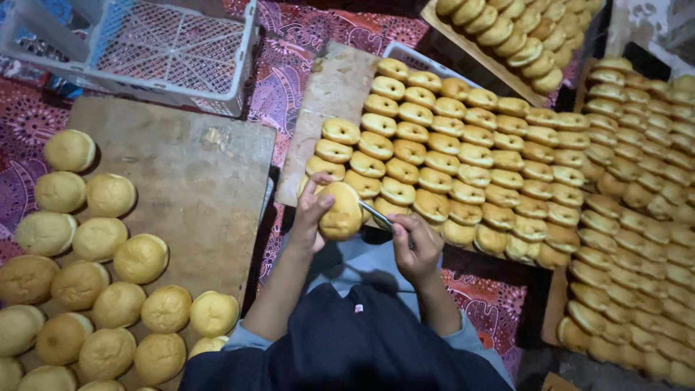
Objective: The person sits on a mat and uses a small metal tool to poke a hole in the center of each round bun. They pick up buns from a wooden board, puncture them, and place them onto a tray with other processed buns.
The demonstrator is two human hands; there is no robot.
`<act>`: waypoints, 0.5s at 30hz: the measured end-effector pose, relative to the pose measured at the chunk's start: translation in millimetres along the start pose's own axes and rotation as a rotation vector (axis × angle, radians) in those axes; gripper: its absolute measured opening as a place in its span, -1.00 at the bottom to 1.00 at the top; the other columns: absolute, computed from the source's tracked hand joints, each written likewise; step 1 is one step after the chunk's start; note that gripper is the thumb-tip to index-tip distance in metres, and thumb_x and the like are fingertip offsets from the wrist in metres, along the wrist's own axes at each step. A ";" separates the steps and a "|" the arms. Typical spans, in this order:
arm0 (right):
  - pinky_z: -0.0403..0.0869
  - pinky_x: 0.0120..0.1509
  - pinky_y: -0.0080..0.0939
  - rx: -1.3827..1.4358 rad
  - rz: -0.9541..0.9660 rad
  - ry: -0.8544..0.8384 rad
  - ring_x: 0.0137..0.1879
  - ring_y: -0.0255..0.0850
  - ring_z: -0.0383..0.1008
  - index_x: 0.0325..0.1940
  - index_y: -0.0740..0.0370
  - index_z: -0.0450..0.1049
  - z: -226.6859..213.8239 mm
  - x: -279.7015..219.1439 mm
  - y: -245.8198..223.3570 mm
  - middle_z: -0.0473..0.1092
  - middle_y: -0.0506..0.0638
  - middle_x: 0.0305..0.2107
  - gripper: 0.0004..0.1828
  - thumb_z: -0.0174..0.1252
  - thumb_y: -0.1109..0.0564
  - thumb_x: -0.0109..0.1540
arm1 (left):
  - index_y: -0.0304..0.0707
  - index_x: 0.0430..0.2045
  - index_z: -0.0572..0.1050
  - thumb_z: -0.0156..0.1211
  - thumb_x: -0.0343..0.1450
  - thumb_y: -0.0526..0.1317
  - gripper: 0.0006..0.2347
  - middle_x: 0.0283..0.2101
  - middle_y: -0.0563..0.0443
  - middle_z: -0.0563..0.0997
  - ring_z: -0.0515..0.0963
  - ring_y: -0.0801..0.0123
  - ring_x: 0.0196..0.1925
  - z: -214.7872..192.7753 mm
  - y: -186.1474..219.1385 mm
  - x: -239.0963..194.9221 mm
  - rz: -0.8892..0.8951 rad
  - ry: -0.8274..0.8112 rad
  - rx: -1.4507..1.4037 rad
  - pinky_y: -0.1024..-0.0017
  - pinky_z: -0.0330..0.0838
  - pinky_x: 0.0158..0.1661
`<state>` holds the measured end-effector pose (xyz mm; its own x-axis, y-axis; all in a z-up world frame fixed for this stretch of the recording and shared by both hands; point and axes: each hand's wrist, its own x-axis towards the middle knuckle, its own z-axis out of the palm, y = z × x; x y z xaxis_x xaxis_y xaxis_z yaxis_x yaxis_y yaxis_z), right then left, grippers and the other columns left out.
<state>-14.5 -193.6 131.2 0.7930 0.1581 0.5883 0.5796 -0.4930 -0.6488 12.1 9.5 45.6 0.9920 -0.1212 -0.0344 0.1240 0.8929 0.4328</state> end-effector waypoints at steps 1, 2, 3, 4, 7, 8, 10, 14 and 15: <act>0.45 -0.26 -0.26 -0.002 -0.014 -0.007 -0.36 -0.20 0.50 -0.13 0.34 0.52 -5.0 -2.1 0.7 0.50 0.08 -0.37 -0.93 0.12 0.33 0.33 | -0.20 0.05 0.32 0.36 0.37 -0.29 -0.59 -0.08 -0.17 0.58 0.64 0.21 -0.09 4.3 -1.0 -4.1 -0.013 0.001 0.045 0.24 0.64 -0.10; 0.44 -0.28 -0.24 -0.005 -0.028 -0.015 -0.39 -0.18 0.50 -0.19 0.34 0.50 -10.4 -3.3 2.9 0.51 0.08 -0.39 -0.95 0.12 0.33 0.32 | -0.25 0.02 0.36 0.38 0.35 -0.29 -0.60 -0.06 -0.18 0.60 0.65 0.21 -0.09 7.4 -2.3 -7.5 -0.026 0.002 0.090 0.26 0.63 -0.08; 0.43 -0.31 -0.23 -0.006 -0.040 -0.024 -0.41 -0.17 0.50 -0.24 0.34 0.49 -15.5 -5.4 4.9 0.51 0.08 -0.41 -0.94 0.11 0.33 0.32 | -0.30 0.00 0.40 0.39 0.33 -0.30 -0.61 -0.04 -0.20 0.63 0.65 0.22 -0.09 9.3 -4.0 -11.3 -0.038 0.006 0.135 0.28 0.63 -0.06; 0.42 -0.33 -0.20 -0.044 -0.069 -0.031 -0.44 -0.14 0.48 -0.27 0.34 0.48 -20.2 -8.5 6.4 0.49 0.08 -0.45 -0.94 0.12 0.32 0.30 | -0.34 -0.01 0.43 0.40 0.34 -0.31 -0.63 -0.03 -0.21 0.63 0.65 0.22 -0.07 10.2 -6.5 -15.2 -0.032 -0.014 0.180 0.28 0.63 -0.03; 0.38 -0.38 -0.10 -0.125 -0.163 -0.080 -0.51 -0.07 0.43 -0.36 0.32 0.46 -27.8 -15.5 12.0 0.43 0.08 -0.55 -0.90 0.14 0.31 0.26 | -0.44 -0.02 0.51 0.43 0.35 -0.32 -0.65 -0.02 -0.24 0.64 0.66 0.22 -0.03 8.5 -15.9 -24.0 -0.042 -0.085 0.364 0.26 0.62 0.03; 0.37 -0.39 -0.07 -0.132 -0.194 -0.113 -0.52 -0.05 0.41 -0.39 0.30 0.46 -27.7 -16.7 13.7 0.41 0.08 -0.56 -0.88 0.15 0.31 0.26 | -0.46 -0.02 0.53 0.43 0.34 -0.33 -0.65 -0.03 -0.25 0.65 0.67 0.21 -0.04 6.9 -19.0 -25.2 -0.070 -0.115 0.460 0.25 0.62 0.03; 0.36 -0.39 -0.04 -0.120 -0.232 -0.185 -0.53 -0.03 0.41 -0.41 0.29 0.45 -24.7 -21.1 14.6 0.39 0.08 -0.58 -0.86 0.17 0.29 0.26 | -0.50 -0.01 0.57 0.45 0.35 -0.33 -0.65 -0.02 -0.27 0.67 0.67 0.21 -0.03 5.0 -27.6 -29.0 -0.127 -0.173 0.636 0.25 0.60 0.06; 0.39 -0.37 -0.04 -0.081 -0.192 -0.218 -0.50 -0.03 0.43 -0.40 0.28 0.46 -14.1 -21.5 22.1 0.40 0.07 -0.57 -0.85 0.17 0.26 0.28 | -0.42 0.08 0.50 0.44 0.33 -0.29 -0.57 0.04 -0.22 0.64 0.64 0.29 0.05 12.4 -37.7 -29.7 -0.200 -0.137 0.521 0.33 0.55 0.12; 0.39 -0.36 -0.04 -0.079 -0.168 -0.200 -0.49 -0.04 0.44 -0.39 0.28 0.47 -13.2 -21.7 26.0 0.41 0.06 -0.56 -0.85 0.16 0.26 0.29 | -0.36 0.12 0.45 0.43 0.30 -0.28 -0.52 0.06 -0.17 0.62 0.64 0.32 0.07 15.1 -38.7 -30.3 -0.203 -0.085 0.381 0.36 0.54 0.13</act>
<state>-19.1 -221.1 107.9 0.7127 0.4053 0.5725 0.6961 -0.5092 -0.5061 -23.1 -27.9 43.5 0.9409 -0.3275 -0.0858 0.2839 0.6253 0.7269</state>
